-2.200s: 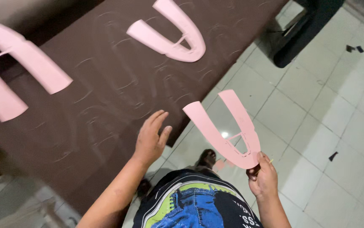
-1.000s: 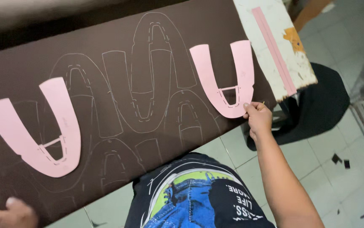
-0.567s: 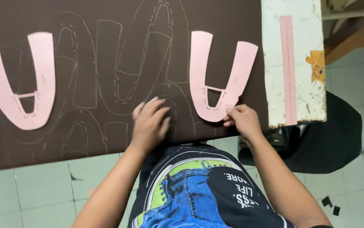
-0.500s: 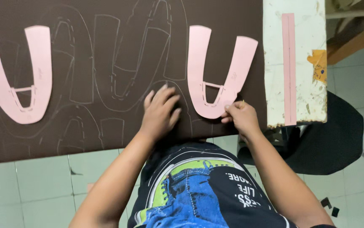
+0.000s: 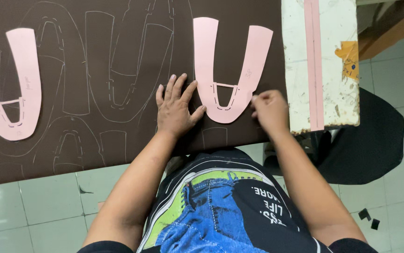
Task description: The person traces around pink paper shoe pattern templates placed on a brown sheet, using a pen to follow the template edges and mark the outlines. They reposition and align the templates, briefly reach to a side table with cut pieces, and near the end hold a small bottle and wipe the work surface with a white cloth.
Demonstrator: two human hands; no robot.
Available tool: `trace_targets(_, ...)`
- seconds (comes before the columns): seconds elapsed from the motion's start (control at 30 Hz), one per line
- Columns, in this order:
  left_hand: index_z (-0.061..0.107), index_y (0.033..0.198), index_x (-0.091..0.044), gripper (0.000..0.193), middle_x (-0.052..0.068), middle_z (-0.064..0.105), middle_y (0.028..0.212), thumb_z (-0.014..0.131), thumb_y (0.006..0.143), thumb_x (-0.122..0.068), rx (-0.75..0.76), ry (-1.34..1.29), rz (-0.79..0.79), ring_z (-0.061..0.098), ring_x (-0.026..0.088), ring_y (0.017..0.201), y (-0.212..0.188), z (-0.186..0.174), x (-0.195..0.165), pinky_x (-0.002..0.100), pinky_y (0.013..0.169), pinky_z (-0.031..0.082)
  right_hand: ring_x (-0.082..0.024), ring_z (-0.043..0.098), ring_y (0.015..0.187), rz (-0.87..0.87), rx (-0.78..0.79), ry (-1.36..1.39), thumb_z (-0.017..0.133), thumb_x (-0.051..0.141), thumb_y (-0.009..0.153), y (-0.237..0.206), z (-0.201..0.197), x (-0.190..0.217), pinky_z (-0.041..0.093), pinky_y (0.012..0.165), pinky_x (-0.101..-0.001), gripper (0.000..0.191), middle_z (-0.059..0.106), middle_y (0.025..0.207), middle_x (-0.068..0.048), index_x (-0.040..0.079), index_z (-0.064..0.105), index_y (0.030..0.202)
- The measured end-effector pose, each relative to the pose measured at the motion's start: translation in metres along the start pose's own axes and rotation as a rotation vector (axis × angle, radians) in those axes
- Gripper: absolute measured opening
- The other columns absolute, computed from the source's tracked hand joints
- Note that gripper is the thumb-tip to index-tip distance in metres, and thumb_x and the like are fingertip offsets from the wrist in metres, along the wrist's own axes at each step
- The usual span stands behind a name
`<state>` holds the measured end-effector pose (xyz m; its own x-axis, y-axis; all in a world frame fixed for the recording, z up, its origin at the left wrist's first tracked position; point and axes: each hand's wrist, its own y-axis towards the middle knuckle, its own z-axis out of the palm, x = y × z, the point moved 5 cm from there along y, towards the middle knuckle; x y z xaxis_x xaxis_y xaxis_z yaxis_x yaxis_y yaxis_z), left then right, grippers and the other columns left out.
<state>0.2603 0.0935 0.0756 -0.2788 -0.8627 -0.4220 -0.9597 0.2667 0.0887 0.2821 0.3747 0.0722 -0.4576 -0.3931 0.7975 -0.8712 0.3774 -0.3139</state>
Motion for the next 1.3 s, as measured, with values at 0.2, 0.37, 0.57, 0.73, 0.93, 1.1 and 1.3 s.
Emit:
trace_targets(0.2,0.054,0.148,-0.027,0.072,0.008,0.035,0.16,0.071,0.085,-0.058,0.01,-0.021,-0.005,0.023,0.03,0.153,-0.002,0.0,0.002,0.056,0.123,0.008,-0.011,0.068,0.063,0.022,-0.034,0.282,0.071,0.009,0.091,0.03,-0.001,0.004,0.053,0.06,-0.0232,0.03,0.073,0.089,-0.005,-0.004,0.061,0.115)
trace_targets(0.37,0.055,0.147,-0.026,0.071,0.008,0.036,0.16,0.072,0.086,-0.058,-0.012,-0.02,0.014,0.023,0.031,0.153,-0.005,-0.001,0.002,0.056,0.124,0.009,-0.009,0.063,0.063,-0.033,0.044,0.175,0.072,0.005,0.09,0.036,0.007,0.013,0.051,0.06,-0.0233,0.018,0.068,0.081,-0.004,-0.001,0.064,0.105)
trace_targets(0.57,0.056,0.147,-0.025,0.07,0.008,0.035,0.162,0.072,0.086,-0.057,-0.012,-0.011,0.026,0.024,0.03,0.154,-0.007,0.0,0.006,0.056,0.125,0.01,-0.009,0.063,0.066,-0.057,0.117,0.092,0.072,0.004,0.091,0.035,0.004,0.014,0.05,0.062,-0.0232,0.012,0.068,0.08,-0.003,0.001,0.063,0.098)
trace_targets(0.73,0.056,0.146,-0.029,0.068,0.007,0.033,0.162,0.071,0.086,-0.058,0.029,-0.019,0.001,0.022,0.03,0.154,-0.006,0.001,0.007,0.056,0.125,0.009,-0.009,0.064,0.068,-0.091,0.079,0.098,0.074,0.004,0.09,0.031,0.002,0.015,0.052,0.065,-0.0228,0.018,0.069,0.082,-0.005,-0.002,0.065,0.104)
trace_targets(0.93,0.054,0.149,-0.031,0.068,0.009,0.032,0.162,0.067,0.088,-0.058,0.039,0.016,0.004,0.02,0.031,0.153,-0.003,0.001,0.004,0.057,0.124,0.008,-0.01,0.067,0.068,-0.094,0.025,0.136,0.075,0.003,0.088,0.028,0.001,0.014,0.053,0.063,-0.023,0.026,0.072,0.084,-0.008,-0.004,0.062,0.109)
trace_targets(1.1,0.053,0.149,-0.03,0.068,0.009,0.032,0.163,0.067,0.088,-0.057,0.046,0.025,-0.005,0.02,0.031,0.153,-0.003,0.002,0.004,0.056,0.124,0.008,-0.01,0.067,0.068,-0.083,0.022,0.164,0.075,0.003,0.087,0.03,0.003,0.013,0.054,0.064,-0.0222,0.027,0.073,0.085,-0.007,-0.005,0.061,0.11)
trace_targets(1.3,0.052,0.15,-0.031,0.068,0.008,0.032,0.163,0.066,0.088,-0.055,0.037,0.024,-0.009,0.021,0.03,0.153,-0.002,0.002,0.005,0.056,0.124,0.008,-0.01,0.067,0.068,-0.104,0.003,0.142,0.076,0.005,0.087,0.029,0.003,0.014,0.054,0.063,-0.023,0.032,0.072,0.084,-0.007,-0.004,0.06,0.112)
